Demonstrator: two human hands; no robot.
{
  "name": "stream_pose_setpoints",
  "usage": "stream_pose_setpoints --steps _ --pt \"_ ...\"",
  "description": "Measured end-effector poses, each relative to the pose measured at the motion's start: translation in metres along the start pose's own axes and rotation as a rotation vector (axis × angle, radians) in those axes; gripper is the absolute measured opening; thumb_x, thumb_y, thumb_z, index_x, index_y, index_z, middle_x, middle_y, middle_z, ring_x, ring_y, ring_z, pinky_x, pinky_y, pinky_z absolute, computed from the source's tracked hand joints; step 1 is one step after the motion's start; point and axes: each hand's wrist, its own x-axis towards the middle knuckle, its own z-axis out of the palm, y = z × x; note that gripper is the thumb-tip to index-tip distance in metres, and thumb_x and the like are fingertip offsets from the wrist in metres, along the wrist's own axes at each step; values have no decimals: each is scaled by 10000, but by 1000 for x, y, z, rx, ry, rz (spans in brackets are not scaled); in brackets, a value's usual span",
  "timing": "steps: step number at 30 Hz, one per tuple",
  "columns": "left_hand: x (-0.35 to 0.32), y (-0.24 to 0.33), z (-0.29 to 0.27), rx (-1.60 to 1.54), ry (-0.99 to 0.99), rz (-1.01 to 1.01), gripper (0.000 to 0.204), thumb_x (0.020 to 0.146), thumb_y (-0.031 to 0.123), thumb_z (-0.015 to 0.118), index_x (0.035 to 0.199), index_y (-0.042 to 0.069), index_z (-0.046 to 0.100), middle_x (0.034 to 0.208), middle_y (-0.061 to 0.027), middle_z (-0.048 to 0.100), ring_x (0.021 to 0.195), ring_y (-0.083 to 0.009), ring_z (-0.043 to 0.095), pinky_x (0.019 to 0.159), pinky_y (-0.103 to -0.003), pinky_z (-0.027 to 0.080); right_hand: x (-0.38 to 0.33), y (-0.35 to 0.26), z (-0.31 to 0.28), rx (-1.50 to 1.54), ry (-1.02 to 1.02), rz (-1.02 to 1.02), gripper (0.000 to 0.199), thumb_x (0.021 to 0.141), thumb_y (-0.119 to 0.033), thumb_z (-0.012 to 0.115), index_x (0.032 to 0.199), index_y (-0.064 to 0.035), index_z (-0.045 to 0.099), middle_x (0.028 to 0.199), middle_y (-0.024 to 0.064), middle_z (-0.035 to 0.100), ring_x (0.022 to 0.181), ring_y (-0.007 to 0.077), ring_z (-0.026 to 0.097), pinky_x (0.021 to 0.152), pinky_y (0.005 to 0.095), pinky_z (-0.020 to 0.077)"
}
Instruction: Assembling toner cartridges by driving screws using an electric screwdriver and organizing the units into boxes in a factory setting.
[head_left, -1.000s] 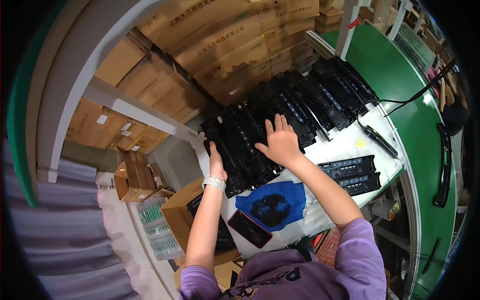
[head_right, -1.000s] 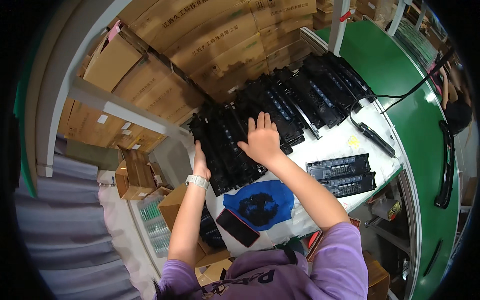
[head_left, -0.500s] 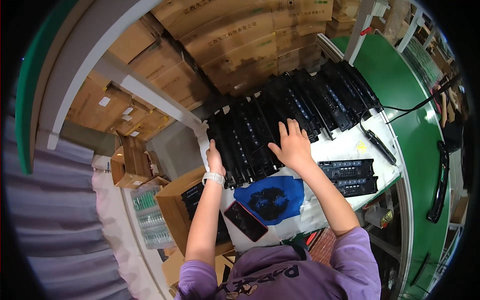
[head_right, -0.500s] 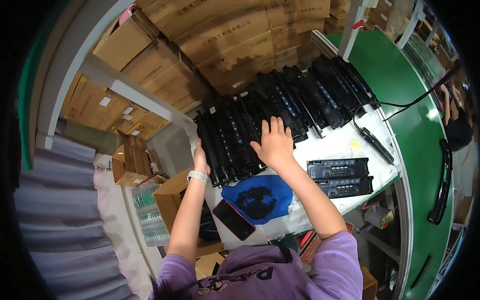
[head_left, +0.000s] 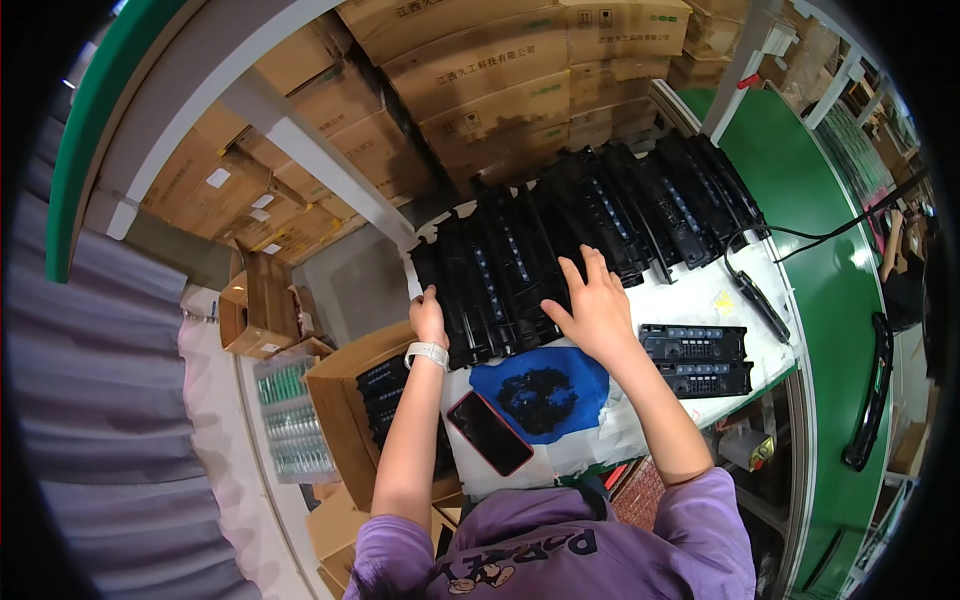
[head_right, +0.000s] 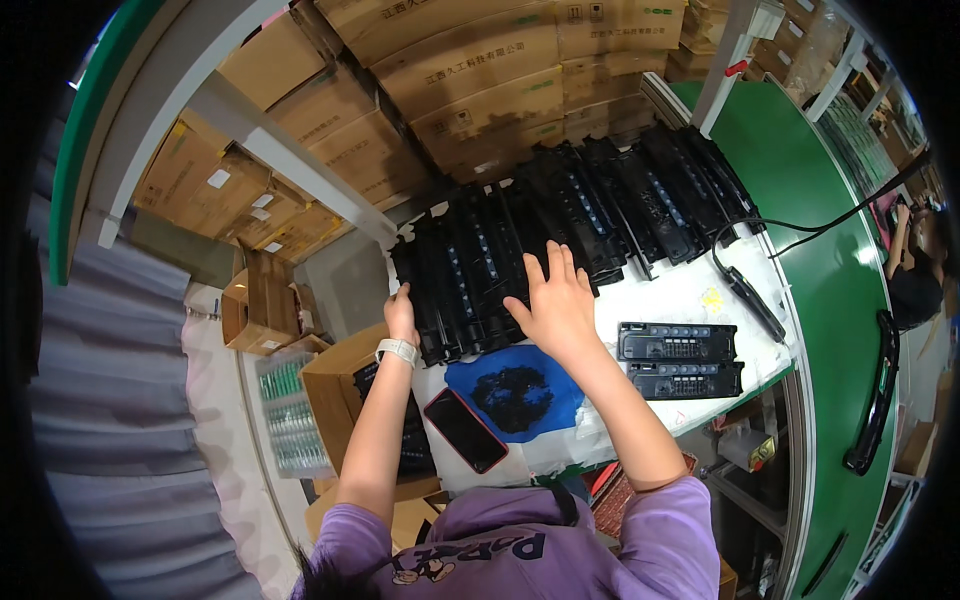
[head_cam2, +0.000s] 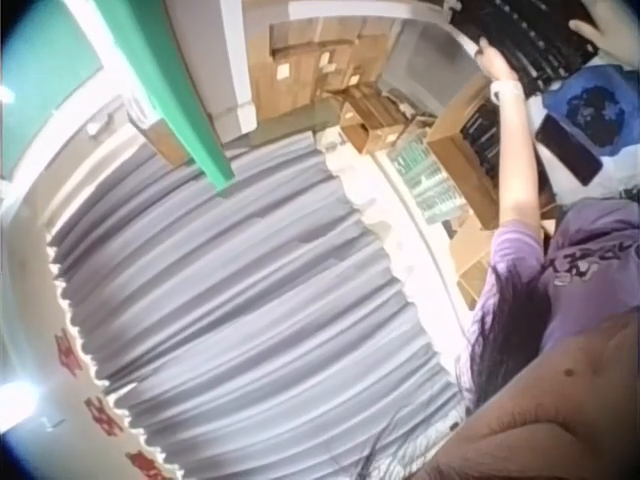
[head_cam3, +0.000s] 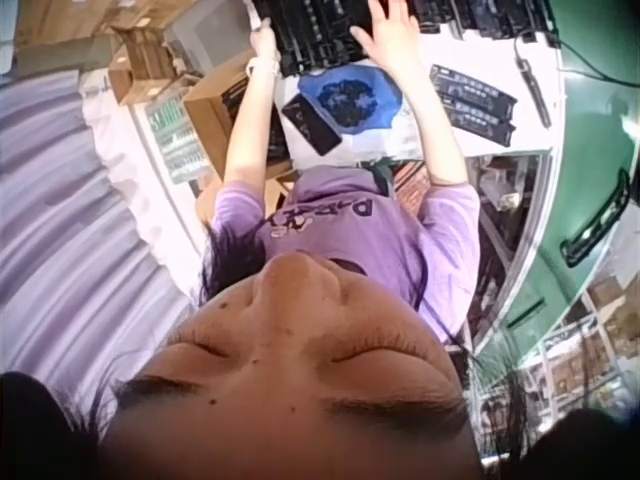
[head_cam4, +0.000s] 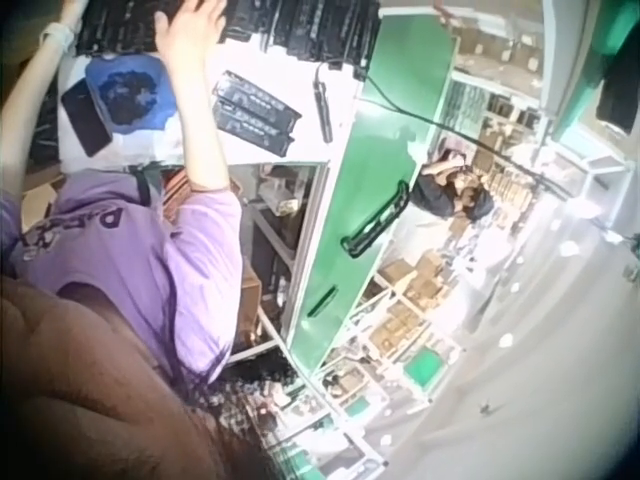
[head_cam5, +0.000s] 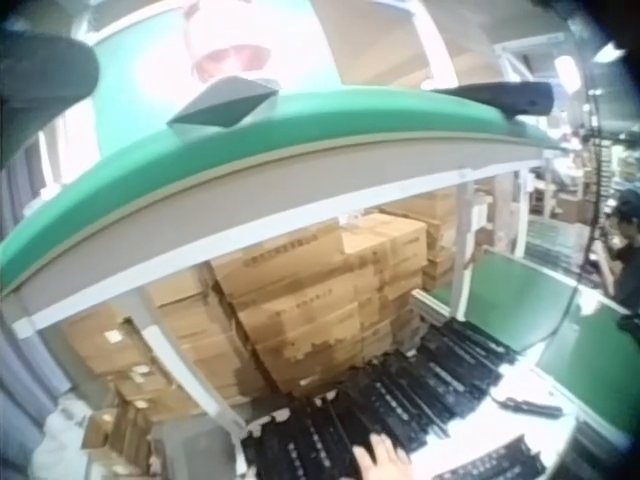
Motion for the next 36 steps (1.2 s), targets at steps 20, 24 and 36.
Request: stream_pose_setpoints --steps 20,24,36 --pt "-20 -9 -44 -8 -5 105 483 881 364 562 1087 -72 550 1035 -154 602 969 -226 548 891 -303 401 -19 -27 -16 155 -34 -17 504 755 -244 686 1187 -27 542 1328 230 385 1079 386 519 900 418 445" --pt "-19 -58 -120 -47 136 224 265 893 236 554 955 -13 618 934 -76 633 889 -162 561 844 -279 430 -22 -56 -14 272 -37 -133 429 759 -199 682 1133 -25 564 1322 189 407 1043 369 546 856 408 472" --pt "-89 -270 -374 -575 858 -472 170 850 235 506 951 108 558 858 8 554 757 -119 532 601 -266 354 -58 -274 78 205 -878 -682 371 735 -186 681 1073 -62 593 1259 151 455 942 322 607 764 379 512"
